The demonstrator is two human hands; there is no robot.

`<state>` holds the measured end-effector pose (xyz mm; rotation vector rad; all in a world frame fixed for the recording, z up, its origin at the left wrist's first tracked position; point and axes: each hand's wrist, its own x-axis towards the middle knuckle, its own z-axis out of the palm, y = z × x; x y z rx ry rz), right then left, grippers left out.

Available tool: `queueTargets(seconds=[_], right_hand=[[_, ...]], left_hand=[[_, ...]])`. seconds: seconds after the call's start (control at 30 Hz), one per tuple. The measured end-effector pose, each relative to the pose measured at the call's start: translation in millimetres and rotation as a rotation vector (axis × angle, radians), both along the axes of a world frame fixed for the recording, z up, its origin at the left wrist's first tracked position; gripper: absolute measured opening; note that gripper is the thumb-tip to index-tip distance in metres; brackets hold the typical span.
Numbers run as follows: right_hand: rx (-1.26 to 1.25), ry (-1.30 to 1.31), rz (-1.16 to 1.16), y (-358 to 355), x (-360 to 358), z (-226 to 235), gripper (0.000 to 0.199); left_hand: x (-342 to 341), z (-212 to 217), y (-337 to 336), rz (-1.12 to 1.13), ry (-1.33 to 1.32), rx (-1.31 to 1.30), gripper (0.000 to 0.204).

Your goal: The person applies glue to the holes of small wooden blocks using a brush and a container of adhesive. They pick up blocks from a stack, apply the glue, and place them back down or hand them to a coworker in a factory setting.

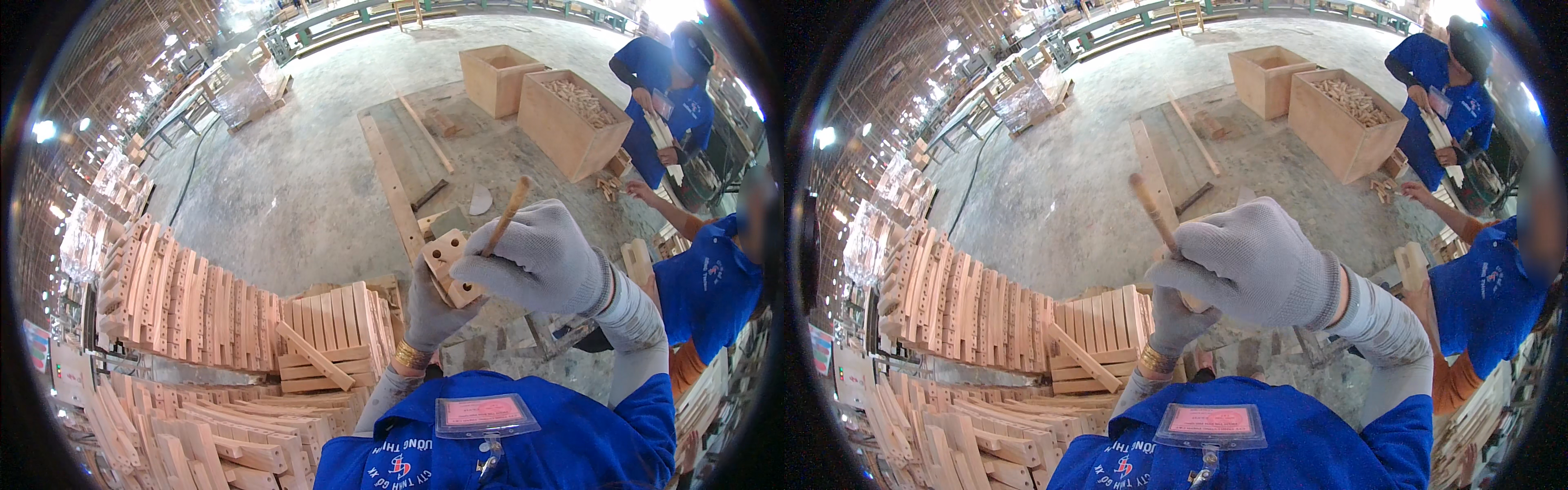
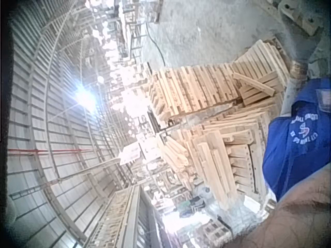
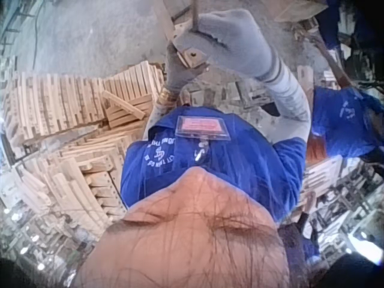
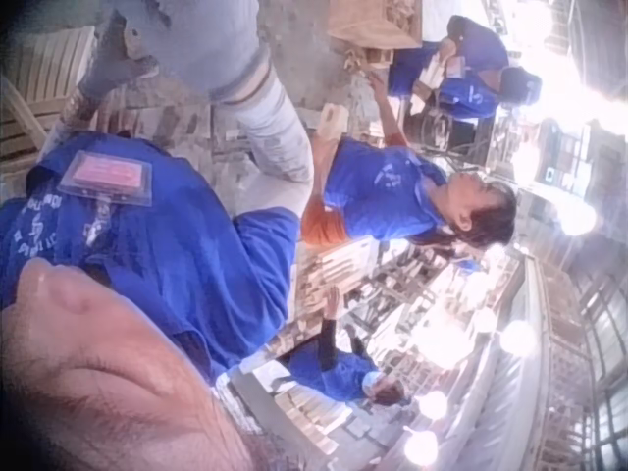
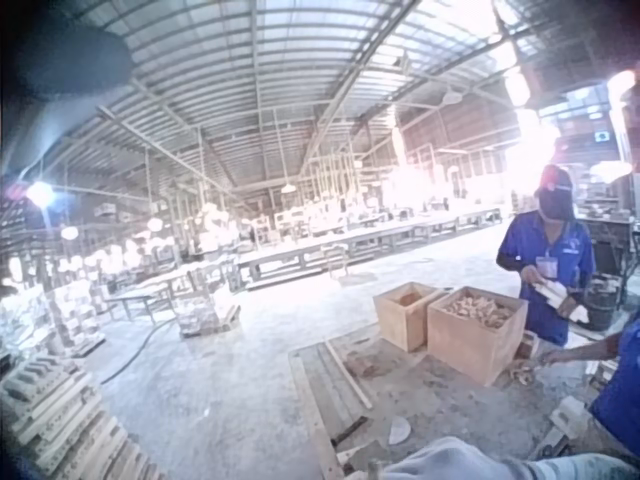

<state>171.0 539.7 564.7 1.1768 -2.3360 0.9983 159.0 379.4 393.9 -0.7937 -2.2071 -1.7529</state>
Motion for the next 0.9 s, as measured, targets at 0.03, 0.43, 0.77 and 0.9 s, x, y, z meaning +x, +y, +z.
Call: queueTargets(seconds=[0.03,0.43,0.77,0.9], right_hand=[[0.021,0.016,-0.04,1.3,0.8,0.7,0.009],[-0.483,-0.239,-0.278,8.3,7.5,1.7,0.018],[0.001,-0.371,-0.56,22.3,-81.7,-258.9,0.029],[0.087,-0.403,-0.55,23.2,-84.1,-288.6,0.03]], left_hand=[[-1.6,-2.9,0.9,-0.013,-0.031,0.011,0.086],[-1.9,-23.3,-3.0,0.077,-0.087,0.168,0.087],[1.7,-38.7,-18.1,0.192,-0.119,0.039,0.08],[4.3,-38.4,-20.5,0.211,-0.16,-0.006,0.081]])
